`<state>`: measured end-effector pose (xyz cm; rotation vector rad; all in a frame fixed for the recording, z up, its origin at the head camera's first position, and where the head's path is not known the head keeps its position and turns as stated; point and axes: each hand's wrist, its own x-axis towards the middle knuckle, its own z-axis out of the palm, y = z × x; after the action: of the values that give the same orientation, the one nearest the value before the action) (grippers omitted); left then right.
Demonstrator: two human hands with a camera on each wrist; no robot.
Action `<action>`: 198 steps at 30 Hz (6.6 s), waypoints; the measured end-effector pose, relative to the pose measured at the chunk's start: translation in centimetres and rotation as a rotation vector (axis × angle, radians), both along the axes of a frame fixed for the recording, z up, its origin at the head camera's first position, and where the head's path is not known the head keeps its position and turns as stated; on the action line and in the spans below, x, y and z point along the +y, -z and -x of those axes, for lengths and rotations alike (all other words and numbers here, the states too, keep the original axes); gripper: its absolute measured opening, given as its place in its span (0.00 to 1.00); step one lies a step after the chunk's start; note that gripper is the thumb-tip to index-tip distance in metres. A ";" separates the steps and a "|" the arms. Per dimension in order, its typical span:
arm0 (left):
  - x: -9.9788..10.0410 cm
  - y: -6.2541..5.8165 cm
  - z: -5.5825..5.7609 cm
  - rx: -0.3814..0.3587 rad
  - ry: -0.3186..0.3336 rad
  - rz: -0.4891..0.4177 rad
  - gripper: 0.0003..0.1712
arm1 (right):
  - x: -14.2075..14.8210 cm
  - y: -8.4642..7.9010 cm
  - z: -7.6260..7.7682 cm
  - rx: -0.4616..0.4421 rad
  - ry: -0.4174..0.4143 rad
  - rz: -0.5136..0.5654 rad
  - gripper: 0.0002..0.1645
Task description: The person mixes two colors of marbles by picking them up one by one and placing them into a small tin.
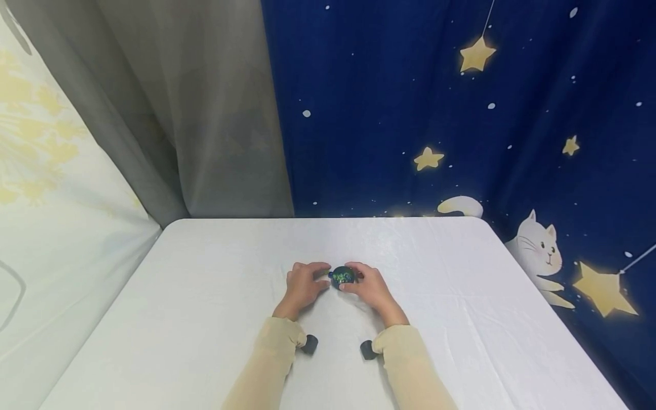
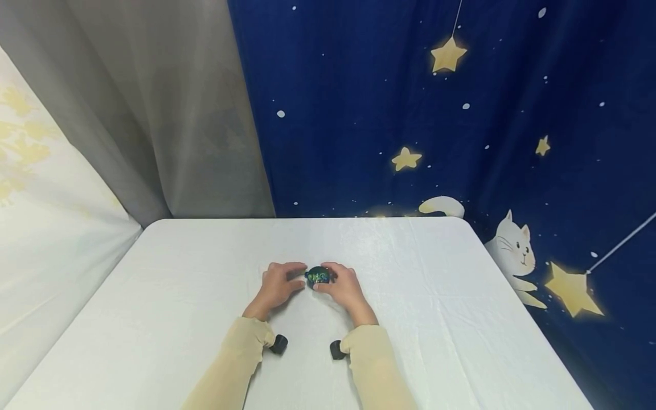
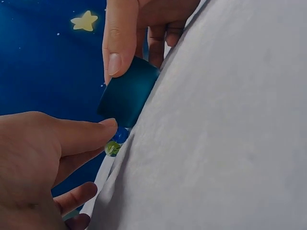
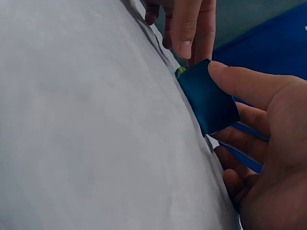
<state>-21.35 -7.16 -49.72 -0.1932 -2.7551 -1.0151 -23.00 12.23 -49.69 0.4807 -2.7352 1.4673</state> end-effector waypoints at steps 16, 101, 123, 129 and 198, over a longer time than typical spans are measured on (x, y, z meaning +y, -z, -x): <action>0.0 0.1 0.0 -0.002 -0.060 0.037 0.18 | -0.1 0.2 0.1 0.002 -0.003 -0.005 0.32; -0.9 -1.5 0.3 0.067 -0.052 -0.209 0.07 | -0.1 0.2 0.1 -0.031 0.016 -0.018 0.33; -0.2 -2.5 0.1 0.125 0.004 -0.262 0.09 | 0.0 0.3 0.1 -0.012 0.007 -0.026 0.33; 0.3 -2.6 -0.1 0.145 0.020 -0.246 0.09 | 0.0 0.2 0.0 -0.016 0.009 -0.010 0.33; 0.7 0.6 0.5 -0.004 0.047 -0.058 0.28 | -0.1 -0.2 0.0 -0.012 0.010 -0.009 0.32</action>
<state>-21.90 -6.45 -50.37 -0.2477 -2.7330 -1.1072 -23.05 12.09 -49.50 0.4584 -2.7503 1.4615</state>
